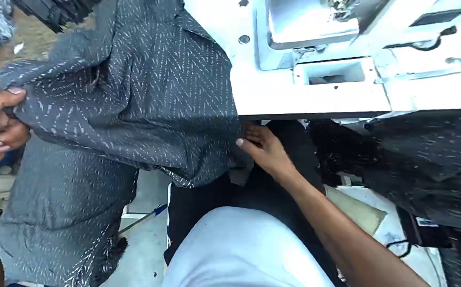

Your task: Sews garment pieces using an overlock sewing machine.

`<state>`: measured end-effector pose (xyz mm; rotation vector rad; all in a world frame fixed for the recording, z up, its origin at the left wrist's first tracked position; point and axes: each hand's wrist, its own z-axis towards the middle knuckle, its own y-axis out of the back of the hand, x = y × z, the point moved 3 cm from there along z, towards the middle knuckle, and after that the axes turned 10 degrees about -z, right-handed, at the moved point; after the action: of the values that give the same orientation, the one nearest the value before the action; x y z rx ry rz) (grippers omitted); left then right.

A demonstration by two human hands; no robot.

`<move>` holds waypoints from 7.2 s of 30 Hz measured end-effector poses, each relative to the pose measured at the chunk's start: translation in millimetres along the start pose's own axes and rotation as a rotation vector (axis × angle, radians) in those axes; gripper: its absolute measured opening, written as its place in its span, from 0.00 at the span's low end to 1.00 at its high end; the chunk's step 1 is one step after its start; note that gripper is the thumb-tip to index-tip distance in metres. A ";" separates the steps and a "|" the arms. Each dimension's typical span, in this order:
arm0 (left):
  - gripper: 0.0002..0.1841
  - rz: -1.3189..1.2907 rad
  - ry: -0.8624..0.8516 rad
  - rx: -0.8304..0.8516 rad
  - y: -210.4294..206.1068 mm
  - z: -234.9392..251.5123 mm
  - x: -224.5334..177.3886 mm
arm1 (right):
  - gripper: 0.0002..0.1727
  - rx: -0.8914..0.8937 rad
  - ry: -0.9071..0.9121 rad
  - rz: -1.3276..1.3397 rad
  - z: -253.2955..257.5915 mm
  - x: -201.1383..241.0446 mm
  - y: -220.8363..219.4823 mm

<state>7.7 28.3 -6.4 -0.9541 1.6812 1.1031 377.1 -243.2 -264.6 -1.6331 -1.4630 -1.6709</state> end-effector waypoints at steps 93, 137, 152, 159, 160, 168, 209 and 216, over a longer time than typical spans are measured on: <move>0.09 0.579 -1.961 0.783 -372.6 -28.0 -51.2 | 0.11 -0.626 0.671 -0.238 41.6 86.5 160.8; 0.26 0.619 -1.048 0.499 -429.1 8.1 -35.6 | 0.16 -0.306 0.204 0.475 64.4 81.9 168.6; 0.22 0.631 -1.150 0.687 -433.2 71.8 -61.9 | 0.11 -0.305 0.242 0.254 51.8 85.7 164.8; 0.17 0.517 -1.344 0.350 -415.8 84.7 -73.2 | 0.12 -0.330 0.267 0.196 42.2 85.5 154.2; 0.19 0.531 -1.256 0.263 -394.1 67.1 -62.1 | 0.12 -0.284 0.282 0.150 34.7 82.1 154.1; 0.19 0.866 -0.393 0.058 -208.0 39.1 65.3 | 0.06 0.265 0.303 0.140 -1.1 39.0 153.2; 0.12 -0.046 -0.144 0.706 -352.2 -112.8 92.6 | 0.13 -0.259 0.440 -0.344 -102.1 24.9 79.9; 0.08 0.770 -1.100 0.548 -397.5 -150.0 87.3 | 0.21 -0.103 0.213 0.182 -29.0 35.9 128.6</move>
<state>305.1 -247.0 -160.8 0.6585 1.2263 1.1818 461.0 -303.4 -175.2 -1.5348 -1.1096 -1.7781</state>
